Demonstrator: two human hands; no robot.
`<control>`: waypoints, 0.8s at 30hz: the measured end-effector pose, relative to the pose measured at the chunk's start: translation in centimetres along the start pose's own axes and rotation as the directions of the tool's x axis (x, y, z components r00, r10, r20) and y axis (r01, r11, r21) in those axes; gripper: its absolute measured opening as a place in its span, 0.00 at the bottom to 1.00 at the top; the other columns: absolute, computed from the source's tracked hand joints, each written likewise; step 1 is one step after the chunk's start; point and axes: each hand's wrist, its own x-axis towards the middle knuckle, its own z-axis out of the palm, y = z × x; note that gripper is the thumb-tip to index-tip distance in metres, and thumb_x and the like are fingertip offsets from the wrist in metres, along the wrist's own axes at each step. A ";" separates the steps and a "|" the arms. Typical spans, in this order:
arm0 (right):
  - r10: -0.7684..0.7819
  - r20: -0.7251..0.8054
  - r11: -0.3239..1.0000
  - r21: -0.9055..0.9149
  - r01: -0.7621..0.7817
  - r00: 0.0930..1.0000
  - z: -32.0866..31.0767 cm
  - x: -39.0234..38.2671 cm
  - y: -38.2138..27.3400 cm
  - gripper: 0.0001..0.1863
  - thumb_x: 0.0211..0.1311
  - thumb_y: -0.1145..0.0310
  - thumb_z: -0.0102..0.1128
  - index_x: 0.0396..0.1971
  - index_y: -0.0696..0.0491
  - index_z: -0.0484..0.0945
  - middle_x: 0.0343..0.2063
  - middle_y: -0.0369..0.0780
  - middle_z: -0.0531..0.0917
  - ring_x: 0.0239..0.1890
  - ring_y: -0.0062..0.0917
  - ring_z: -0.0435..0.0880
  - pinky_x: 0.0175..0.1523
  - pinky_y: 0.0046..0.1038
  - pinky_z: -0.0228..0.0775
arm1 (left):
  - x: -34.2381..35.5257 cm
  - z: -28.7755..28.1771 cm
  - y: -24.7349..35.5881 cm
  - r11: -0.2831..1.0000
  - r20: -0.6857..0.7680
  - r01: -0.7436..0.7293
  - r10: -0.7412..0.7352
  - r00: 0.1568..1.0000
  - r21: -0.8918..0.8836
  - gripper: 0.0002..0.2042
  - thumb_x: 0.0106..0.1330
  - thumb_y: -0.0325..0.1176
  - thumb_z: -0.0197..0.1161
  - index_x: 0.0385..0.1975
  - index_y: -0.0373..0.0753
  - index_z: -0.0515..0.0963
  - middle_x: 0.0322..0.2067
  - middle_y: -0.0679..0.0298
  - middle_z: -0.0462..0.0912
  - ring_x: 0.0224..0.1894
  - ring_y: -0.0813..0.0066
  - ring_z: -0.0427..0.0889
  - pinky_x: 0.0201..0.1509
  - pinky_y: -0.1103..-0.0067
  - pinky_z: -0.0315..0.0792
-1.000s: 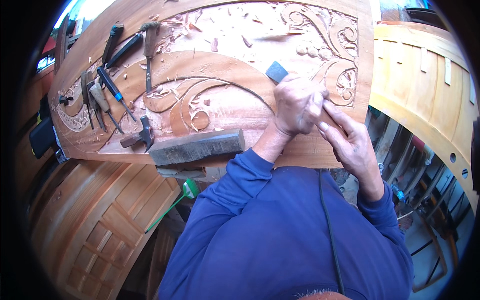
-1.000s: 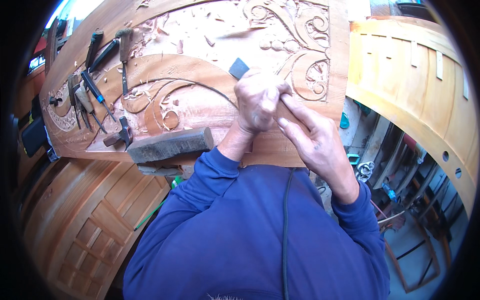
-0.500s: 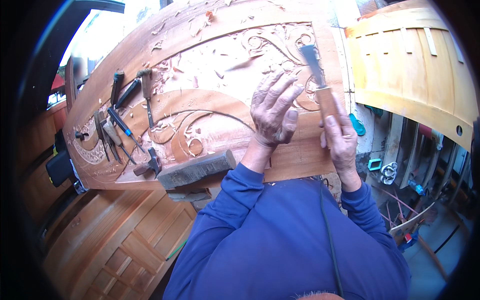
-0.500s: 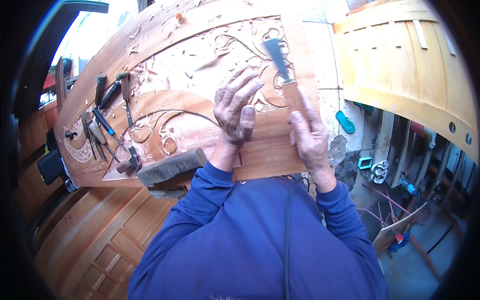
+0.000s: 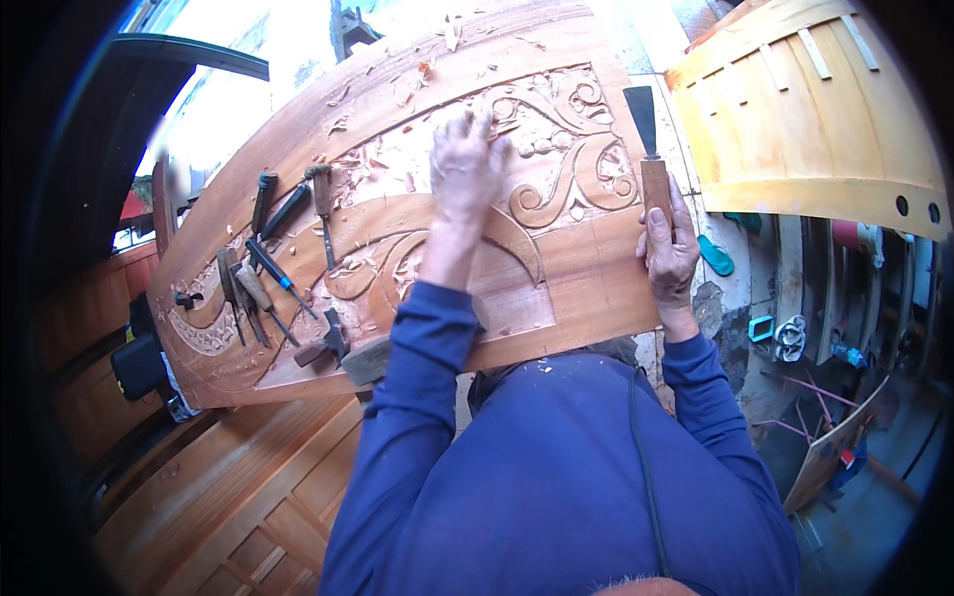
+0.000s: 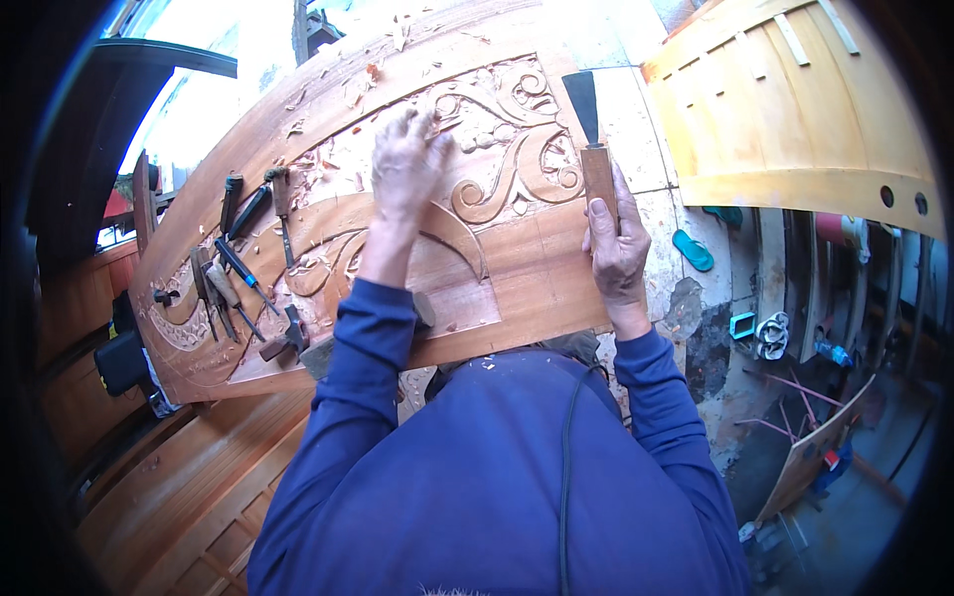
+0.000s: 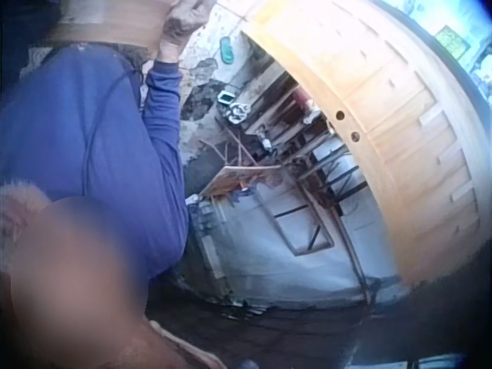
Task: The person carves decorative floral patterns into a large wooden panel using a chisel, periodically wiping away wood shavings by hand.
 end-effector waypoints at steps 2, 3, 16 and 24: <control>0.006 -0.006 1.000 -0.024 -0.006 1.000 -0.1 -0.1 -0.4 0.28 0.78 0.67 0.56 0.73 0.57 0.66 0.29 0.33 0.79 0.20 0.11 0.71 0.24 0.16 0.66 | 0.9 -1.3 -1.4 0.995 0.088 0.075 -0.069 0.994 -0.065 0.15 0.66 0.38 0.70 0.51 0.42 0.85 0.55 0.50 0.84 0.61 0.51 0.79 0.67 0.61 0.72; 0.067 0.044 0.998 -0.001 -0.067 0.997 -0.3 -0.2 -0.7 0.27 0.78 0.67 0.56 0.73 0.56 0.67 0.29 0.33 0.79 0.20 0.11 0.71 0.24 0.16 0.65 | 1.1 -1.7 -1.9 0.998 0.029 0.050 -0.049 0.998 -0.033 0.11 0.65 0.37 0.72 0.43 0.41 0.85 0.48 0.53 0.85 0.55 0.54 0.81 0.61 0.62 0.73; 0.372 0.264 0.927 -0.161 -0.340 0.890 6.5 -0.9 -6.4 0.17 0.76 0.65 0.55 0.57 0.58 0.79 0.25 0.34 0.80 0.13 0.13 0.71 0.19 0.19 0.63 | 0.4 2.3 4.7 0.607 -0.009 -0.498 0.629 0.777 -0.620 0.14 0.76 0.45 0.53 0.36 0.45 0.82 0.28 0.60 0.82 0.35 0.59 0.83 0.38 0.65 0.76; 0.484 0.228 0.873 -0.192 -0.448 0.845 7.6 1.2 -9.1 0.26 0.76 0.68 0.54 0.68 0.66 0.69 0.28 0.36 0.82 0.13 0.13 0.70 0.17 0.19 0.63 | 0.9 4.0 4.3 0.581 -0.166 -0.426 0.446 0.879 -0.694 0.19 0.74 0.45 0.52 0.22 0.42 0.79 0.21 0.59 0.81 0.27 0.55 0.81 0.32 0.63 0.74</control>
